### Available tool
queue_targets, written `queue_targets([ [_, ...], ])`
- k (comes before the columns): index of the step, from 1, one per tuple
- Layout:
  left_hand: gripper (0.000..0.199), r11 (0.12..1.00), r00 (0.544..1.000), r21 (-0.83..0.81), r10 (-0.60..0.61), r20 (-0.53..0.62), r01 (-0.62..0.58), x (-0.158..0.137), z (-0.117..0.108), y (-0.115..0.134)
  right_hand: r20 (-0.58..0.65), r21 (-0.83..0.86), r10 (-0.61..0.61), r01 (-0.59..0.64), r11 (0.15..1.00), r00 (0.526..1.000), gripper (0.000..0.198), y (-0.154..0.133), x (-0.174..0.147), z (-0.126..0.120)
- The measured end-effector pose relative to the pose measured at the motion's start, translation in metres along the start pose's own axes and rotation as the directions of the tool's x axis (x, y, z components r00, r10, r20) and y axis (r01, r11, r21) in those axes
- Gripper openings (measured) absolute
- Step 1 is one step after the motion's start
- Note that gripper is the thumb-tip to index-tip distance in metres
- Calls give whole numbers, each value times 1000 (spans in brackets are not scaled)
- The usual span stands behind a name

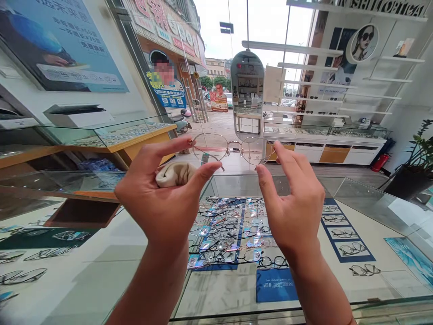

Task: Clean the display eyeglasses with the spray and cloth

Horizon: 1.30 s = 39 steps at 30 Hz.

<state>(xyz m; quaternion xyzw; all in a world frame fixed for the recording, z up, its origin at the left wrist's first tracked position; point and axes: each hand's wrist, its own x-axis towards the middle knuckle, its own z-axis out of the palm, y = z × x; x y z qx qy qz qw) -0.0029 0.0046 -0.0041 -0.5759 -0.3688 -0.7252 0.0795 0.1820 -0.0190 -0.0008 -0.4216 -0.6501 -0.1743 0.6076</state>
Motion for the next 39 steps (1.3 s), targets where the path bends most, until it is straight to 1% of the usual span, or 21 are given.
queue_targets([
  [6,37,1000,1000,18,6,7,-6,-1,1,-1,-41,-4,-22,22,1000,999,33,-2,-1,0],
  [11,37,1000,1000,11,3,18,-3,-1,1,-1,-66,10,-18,19,1000,998,33,-5,-1,1],
  [15,36,999,999,-18,-28,36,29,-1,1,-2,-82,16,-23,24,1000,996,33,-6,-2,1],
  [19,36,996,995,-61,-60,82,65,-2,3,-5,-110,12,-30,31,999,993,34,-6,-3,2],
  [22,38,996,994,-58,-61,95,67,-2,4,-6,-126,10,-43,44,999,991,34,-8,-3,2],
  [28,40,999,997,-40,-8,70,11,-3,6,-9,-139,5,-45,46,999,989,34,-7,-3,2],
  [33,41,996,998,-74,54,-23,-55,-4,8,-8,-104,72,-6,13,997,995,36,-6,-3,4],
  [39,45,993,998,-101,54,-40,-58,-4,11,-12,-80,132,33,-23,991,996,34,-5,-2,6],
])
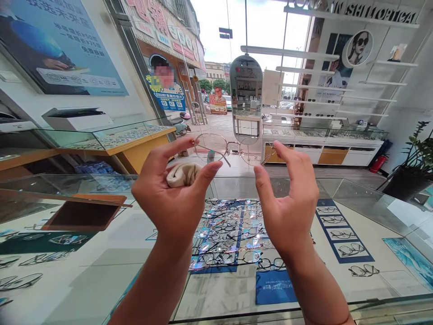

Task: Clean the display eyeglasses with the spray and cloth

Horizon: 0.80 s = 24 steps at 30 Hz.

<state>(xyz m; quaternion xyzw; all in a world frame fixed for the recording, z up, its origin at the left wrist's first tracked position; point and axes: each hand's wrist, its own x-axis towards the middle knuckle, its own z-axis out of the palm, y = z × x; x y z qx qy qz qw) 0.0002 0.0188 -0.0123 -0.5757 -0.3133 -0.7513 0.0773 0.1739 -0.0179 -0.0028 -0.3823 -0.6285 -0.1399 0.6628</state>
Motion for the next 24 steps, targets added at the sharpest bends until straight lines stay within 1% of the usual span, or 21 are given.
queue_targets([
  [9,42,997,999,-59,-40,14,41,0,1,-2,-15,0,-8,8,1000,1000,33,1,0,2],
  [12,40,988,994,-120,-89,57,95,2,2,-4,-51,-15,-51,50,999,997,37,3,-2,5],
  [15,44,977,986,-162,-124,108,140,3,3,-9,-84,-46,-116,112,993,990,42,5,-5,10],
  [19,47,978,988,-160,-121,96,135,4,6,-14,-83,-60,-180,175,983,980,48,5,-7,14],
  [24,47,975,989,-175,-124,82,137,1,10,-19,-117,-42,-228,224,974,967,47,6,-6,17],
])
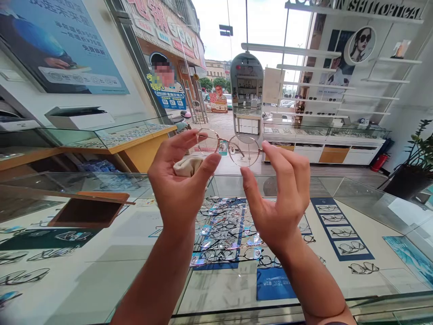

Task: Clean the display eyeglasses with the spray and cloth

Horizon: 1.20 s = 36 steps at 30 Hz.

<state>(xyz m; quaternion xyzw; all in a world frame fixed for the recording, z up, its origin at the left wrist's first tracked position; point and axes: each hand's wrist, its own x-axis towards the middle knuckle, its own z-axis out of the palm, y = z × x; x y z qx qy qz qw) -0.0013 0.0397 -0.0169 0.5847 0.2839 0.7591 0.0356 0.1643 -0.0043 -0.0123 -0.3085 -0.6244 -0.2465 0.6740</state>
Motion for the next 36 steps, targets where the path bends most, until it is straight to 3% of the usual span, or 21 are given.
queue_targets([
  [7,65,987,977,50,155,-143,-150,-11,12,-18,-44,162,207,-198,967,977,37,3,-2,12],
  [12,60,965,951,155,241,-195,-213,-13,22,-17,-73,240,338,-313,919,938,33,5,-2,17],
  [21,65,989,976,27,151,-155,-148,-16,25,-15,-32,403,439,-390,828,898,21,15,1,16],
  [30,62,989,984,-22,141,-111,-145,-13,20,-13,106,505,499,-479,718,860,21,17,1,14],
  [36,58,992,987,40,121,-109,-117,-13,21,-6,119,505,469,-460,730,875,23,18,-1,17],
])
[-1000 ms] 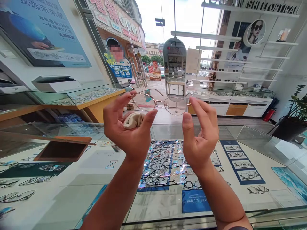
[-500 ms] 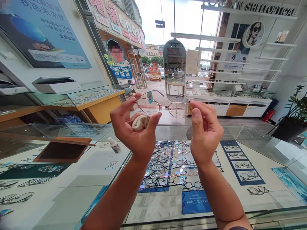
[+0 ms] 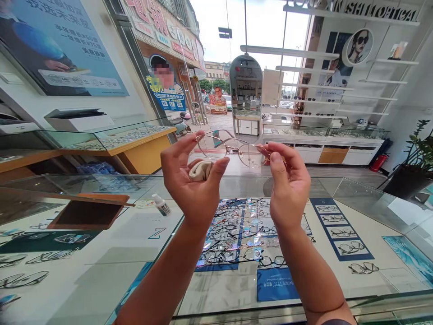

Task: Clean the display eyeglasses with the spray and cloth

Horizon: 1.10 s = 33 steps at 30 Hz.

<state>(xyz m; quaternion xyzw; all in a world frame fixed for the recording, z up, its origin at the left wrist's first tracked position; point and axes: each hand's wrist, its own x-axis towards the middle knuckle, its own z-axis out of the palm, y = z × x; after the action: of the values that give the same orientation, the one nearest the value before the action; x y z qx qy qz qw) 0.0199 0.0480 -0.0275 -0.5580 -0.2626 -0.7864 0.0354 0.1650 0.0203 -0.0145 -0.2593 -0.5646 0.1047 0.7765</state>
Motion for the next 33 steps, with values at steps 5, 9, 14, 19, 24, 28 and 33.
queue_targets([
  [5,58,1000,1000,12,-5,24,5,0,-1,0,1,61,31,-31,998,1000,18,-3,0,1],
  [9,58,1000,998,15,-26,55,25,-1,-2,-2,-3,47,27,-27,999,1000,19,-4,0,1],
  [14,61,999,996,-29,-37,84,39,-2,-2,-5,-1,39,25,-25,999,1000,18,-6,-1,3],
  [19,61,997,997,-51,-46,67,49,-2,-1,-2,-3,32,-2,2,999,1000,18,-5,0,2],
  [24,59,998,997,-34,-47,56,49,0,-1,2,-34,-31,-36,35,999,999,16,-3,3,-2],
  [28,59,998,998,-50,-33,55,36,2,-1,3,-18,-62,-51,50,997,999,17,-2,5,-4],
  [33,57,992,998,-121,-24,58,31,3,-2,4,-13,-69,-51,50,996,999,16,1,6,-5],
])
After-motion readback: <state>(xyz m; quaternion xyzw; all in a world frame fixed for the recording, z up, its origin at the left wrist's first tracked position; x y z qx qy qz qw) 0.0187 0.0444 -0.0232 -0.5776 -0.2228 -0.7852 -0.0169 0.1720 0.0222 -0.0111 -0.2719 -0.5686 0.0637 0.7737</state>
